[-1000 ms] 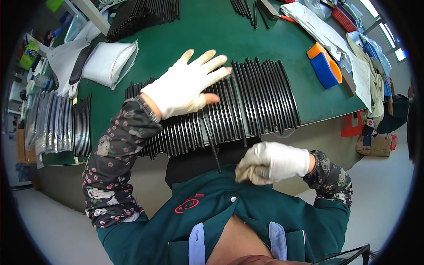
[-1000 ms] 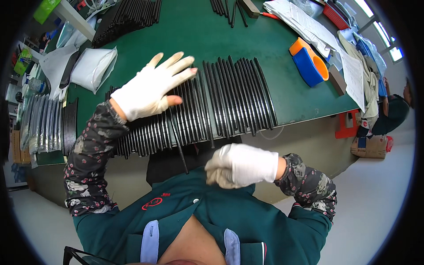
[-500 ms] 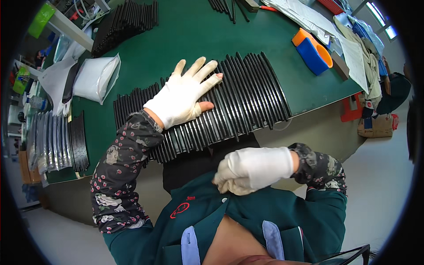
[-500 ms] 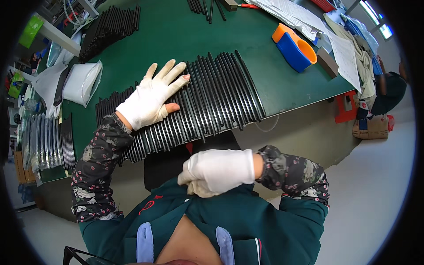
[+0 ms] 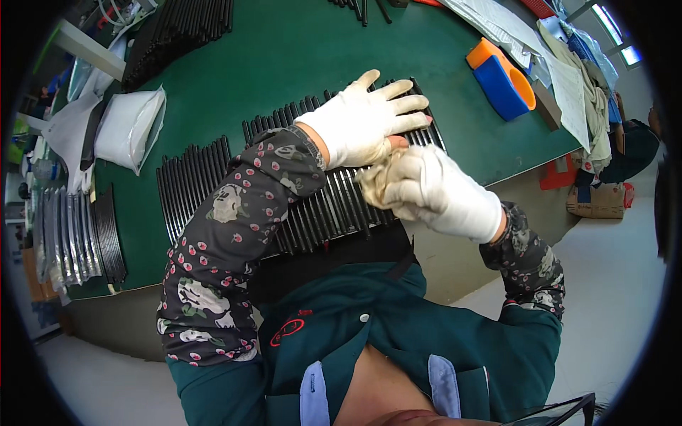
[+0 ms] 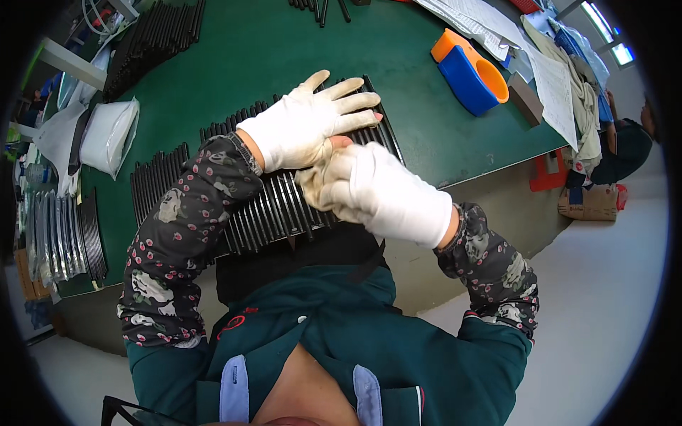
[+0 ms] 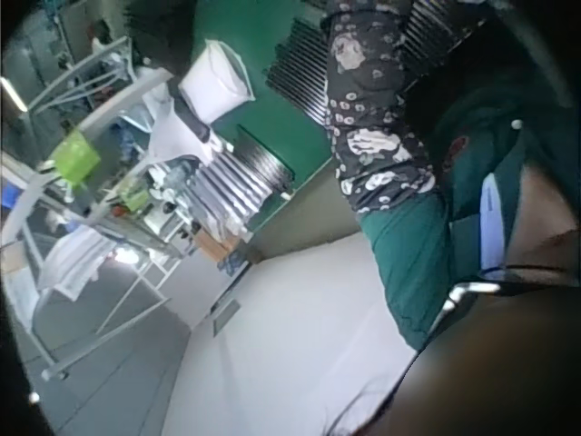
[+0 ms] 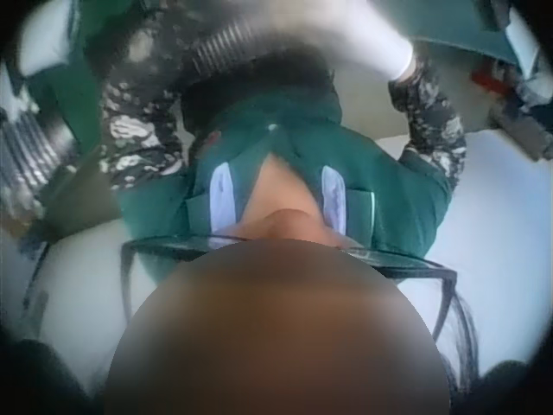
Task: Cleaning and inspecting black tubes on an industrial workbench using a cloth and an air nozzle.
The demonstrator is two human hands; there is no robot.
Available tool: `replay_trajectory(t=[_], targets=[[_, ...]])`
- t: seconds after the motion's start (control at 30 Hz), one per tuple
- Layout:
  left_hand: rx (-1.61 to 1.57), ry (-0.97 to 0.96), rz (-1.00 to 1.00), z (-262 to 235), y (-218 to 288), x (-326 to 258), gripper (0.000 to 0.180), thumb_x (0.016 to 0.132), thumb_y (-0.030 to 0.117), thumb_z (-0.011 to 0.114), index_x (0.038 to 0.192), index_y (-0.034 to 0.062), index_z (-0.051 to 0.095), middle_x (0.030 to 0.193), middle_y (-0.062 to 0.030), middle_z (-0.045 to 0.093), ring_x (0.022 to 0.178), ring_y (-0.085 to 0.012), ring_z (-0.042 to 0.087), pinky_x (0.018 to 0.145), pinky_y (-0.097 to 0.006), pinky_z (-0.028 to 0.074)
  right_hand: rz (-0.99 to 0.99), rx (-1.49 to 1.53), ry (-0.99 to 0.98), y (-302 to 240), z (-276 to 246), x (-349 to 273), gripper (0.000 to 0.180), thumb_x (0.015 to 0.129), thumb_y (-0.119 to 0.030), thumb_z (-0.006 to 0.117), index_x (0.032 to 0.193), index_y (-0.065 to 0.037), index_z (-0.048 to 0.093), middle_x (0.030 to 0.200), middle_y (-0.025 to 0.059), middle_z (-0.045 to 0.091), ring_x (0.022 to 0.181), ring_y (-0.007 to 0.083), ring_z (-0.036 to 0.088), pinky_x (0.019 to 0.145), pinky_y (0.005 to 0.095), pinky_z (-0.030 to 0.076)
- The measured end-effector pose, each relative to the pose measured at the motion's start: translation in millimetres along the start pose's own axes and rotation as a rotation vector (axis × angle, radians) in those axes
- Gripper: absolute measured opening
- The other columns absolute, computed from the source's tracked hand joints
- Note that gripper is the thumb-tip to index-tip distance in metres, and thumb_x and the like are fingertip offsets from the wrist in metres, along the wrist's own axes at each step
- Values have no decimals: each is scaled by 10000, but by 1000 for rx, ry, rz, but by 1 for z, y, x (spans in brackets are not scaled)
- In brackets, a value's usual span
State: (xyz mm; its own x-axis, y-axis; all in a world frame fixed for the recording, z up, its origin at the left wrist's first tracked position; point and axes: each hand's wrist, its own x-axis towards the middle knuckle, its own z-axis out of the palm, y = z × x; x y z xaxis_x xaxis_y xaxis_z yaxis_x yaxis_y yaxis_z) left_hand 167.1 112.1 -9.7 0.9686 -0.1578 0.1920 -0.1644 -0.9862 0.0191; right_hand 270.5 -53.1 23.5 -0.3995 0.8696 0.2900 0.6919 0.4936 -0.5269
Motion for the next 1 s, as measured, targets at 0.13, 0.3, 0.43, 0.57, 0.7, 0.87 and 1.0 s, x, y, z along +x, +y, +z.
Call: replay_trajectory(t=[0.13,0.3,0.43,0.57,0.7,0.87,1.0], targets=[[-67,41,-17,-1,1,-7,483,891,264,597,1346,164,468,1442,-61,424,1372,-290,368,1108,-555,293,-119,430,-289,-22,12,-1,82,705,-29,651,775,-51,612,745,92,589,713,291,588,622,402,490],[113,104,41,7,-7,-7,436,924,364,552,1329,206,518,1415,-19,472,1367,-233,375,1084,-524,316,-193,212,172,-9,0,27,222,649,-18,678,849,-74,601,844,78,584,785,323,578,651,390,482],[-49,13,-22,-2,2,-4,470,923,299,561,1368,182,466,1454,-42,421,1383,-267,357,1114,-532,290,-222,346,-216,-19,32,19,97,724,-55,659,813,-69,625,768,70,583,760,265,593,640,354,501],[-31,32,-24,0,2,-6,467,931,321,549,1370,184,469,1463,-33,414,1384,-266,355,1110,-535,301,-311,459,-239,-31,10,18,177,729,-54,674,901,-40,636,782,90,618,726,262,600,653,339,499],[31,39,36,9,-4,-3,471,929,325,550,1371,184,469,1462,-31,413,1388,-266,347,1113,-533,299,-172,319,2,2,32,36,145,709,-40,673,835,-75,612,849,92,617,819,272,605,706,360,494],[-34,33,-35,2,1,-7,471,934,333,547,1375,191,461,1456,-28,417,1392,-254,342,1117,-531,292,-300,235,-203,-39,34,23,90,740,-104,674,704,-59,604,718,67,607,674,236,599,599,322,507],[-21,16,-11,2,-1,0,477,935,339,547,1380,197,451,1456,-26,416,1391,-251,344,1116,-536,292,-268,431,104,-27,3,41,217,666,-28,694,847,-55,577,868,62,606,824,285,590,707,372,486]])
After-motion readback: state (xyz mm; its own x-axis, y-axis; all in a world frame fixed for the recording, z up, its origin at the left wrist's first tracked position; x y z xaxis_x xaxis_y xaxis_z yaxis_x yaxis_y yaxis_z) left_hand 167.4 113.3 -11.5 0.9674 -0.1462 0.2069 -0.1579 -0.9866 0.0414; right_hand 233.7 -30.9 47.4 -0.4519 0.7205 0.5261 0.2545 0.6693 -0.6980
